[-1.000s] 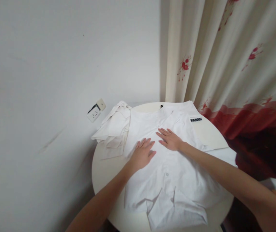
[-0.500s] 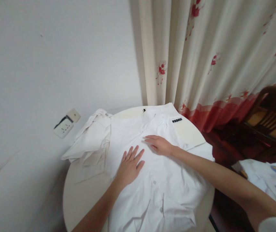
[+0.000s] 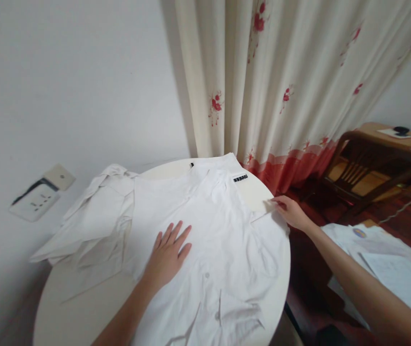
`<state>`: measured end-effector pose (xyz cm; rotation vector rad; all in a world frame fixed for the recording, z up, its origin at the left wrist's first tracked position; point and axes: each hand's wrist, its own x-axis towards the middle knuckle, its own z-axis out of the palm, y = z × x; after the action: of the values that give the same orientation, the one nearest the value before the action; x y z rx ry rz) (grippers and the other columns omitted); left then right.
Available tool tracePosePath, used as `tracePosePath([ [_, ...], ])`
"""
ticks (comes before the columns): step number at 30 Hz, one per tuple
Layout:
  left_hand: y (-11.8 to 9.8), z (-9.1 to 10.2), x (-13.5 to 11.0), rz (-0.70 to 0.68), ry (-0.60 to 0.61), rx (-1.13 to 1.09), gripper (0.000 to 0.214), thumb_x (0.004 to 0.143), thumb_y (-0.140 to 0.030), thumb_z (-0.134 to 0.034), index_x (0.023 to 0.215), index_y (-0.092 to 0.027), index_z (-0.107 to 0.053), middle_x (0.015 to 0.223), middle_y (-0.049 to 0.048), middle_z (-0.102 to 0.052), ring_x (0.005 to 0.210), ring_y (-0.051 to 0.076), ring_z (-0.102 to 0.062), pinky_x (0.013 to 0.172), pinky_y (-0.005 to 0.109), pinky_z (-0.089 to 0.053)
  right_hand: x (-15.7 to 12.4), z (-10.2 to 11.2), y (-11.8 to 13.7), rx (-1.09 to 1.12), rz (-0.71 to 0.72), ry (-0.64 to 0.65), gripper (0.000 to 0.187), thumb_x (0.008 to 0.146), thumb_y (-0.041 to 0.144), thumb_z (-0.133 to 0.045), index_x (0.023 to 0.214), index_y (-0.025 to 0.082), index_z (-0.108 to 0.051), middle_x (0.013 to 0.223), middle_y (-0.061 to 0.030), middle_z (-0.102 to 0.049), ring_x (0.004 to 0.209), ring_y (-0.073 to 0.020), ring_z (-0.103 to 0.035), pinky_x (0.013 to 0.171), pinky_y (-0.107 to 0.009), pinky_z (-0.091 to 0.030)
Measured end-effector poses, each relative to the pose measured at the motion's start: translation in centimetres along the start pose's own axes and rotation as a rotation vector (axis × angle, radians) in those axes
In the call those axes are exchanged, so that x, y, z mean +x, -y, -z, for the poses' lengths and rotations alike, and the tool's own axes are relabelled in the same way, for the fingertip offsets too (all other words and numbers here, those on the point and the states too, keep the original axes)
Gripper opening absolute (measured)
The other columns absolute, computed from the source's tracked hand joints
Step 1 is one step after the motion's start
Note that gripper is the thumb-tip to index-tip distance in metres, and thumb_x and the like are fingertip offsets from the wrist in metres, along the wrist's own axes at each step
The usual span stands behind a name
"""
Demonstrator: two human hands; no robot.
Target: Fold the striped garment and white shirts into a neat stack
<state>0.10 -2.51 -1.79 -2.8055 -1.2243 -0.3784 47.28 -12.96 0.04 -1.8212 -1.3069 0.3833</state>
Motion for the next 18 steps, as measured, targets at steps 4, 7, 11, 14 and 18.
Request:
tracePosePath([
  [4, 0.1, -0.1, 0.1, -0.010, -0.004, 0.012, 0.050, 0.102, -0.040, -0.043, 0.152, -0.033, -0.045, 0.162, 0.0043, -0.037, 0.149, 0.036, -0.033, 0.114, 0.062, -0.034, -0.4, 0.0, -3.6, 0.041, -0.287, -0.092, 0.022, 0.085, 0.027, -0.056, 0.098, 0.019, -0.072, 0.104, -0.0094, -0.074, 0.097, -0.0224, -0.068, 0.084, -0.032, -0.054],
  [7, 0.2, -0.2, 0.2, -0.019, -0.012, 0.034, 0.050, 0.102, -0.039, -0.041, 0.151, -0.031, -0.046, 0.161, 0.0048, -0.038, 0.148, 0.036, -0.034, 0.114, 0.061, -0.035, -1.6, -0.3, -5.7, 0.053, -0.465, -0.091, 0.024, 0.090, 0.031, -0.051, 0.088, 0.016, -0.070, 0.074, -0.0083, -0.070, 0.068, -0.0192, -0.065, 0.060, -0.028, -0.050],
  [11, 0.3, -0.4, 0.3, -0.022, -0.034, 0.048, 0.050, 0.101, -0.039, -0.040, 0.150, -0.031, -0.049, 0.160, 0.0050, -0.040, 0.147, 0.035, -0.036, 0.114, 0.060, -0.035, -3.6, -0.7, -7.0, 0.147, -0.612, 0.012, 0.045, 0.099, 0.049, -0.041, 0.086, 0.014, -0.066, 0.049, -0.0014, -0.053, 0.039, -0.0135, -0.046, 0.039, -0.024, -0.033],
  [14, 0.4, -0.6, 0.3, -0.019, -0.033, 0.050, 0.050, 0.101, -0.038, -0.039, 0.150, -0.031, -0.049, 0.159, 0.0048, -0.042, 0.147, 0.035, -0.037, 0.115, 0.060, -0.034, -3.7, -0.6, -7.0, 0.236, -0.575, 0.070, 0.058, 0.102, 0.058, -0.027, 0.106, 0.015, -0.064, 0.054, -0.0006, -0.055, 0.040, -0.0117, -0.045, 0.040, -0.021, -0.031],
  [18, 0.6, -0.8, 0.3, -0.006, -0.031, 0.061, 0.051, 0.101, -0.039, -0.036, 0.150, -0.029, -0.050, 0.159, 0.0054, -0.041, 0.147, 0.035, -0.037, 0.116, 0.059, -0.032, -1.8, -0.3, -6.7, 0.269, -0.425, 0.131, 0.073, 0.099, 0.069, -0.016, 0.108, 0.017, -0.067, 0.058, -0.0020, -0.059, 0.043, -0.0128, -0.050, 0.041, -0.022, -0.037],
])
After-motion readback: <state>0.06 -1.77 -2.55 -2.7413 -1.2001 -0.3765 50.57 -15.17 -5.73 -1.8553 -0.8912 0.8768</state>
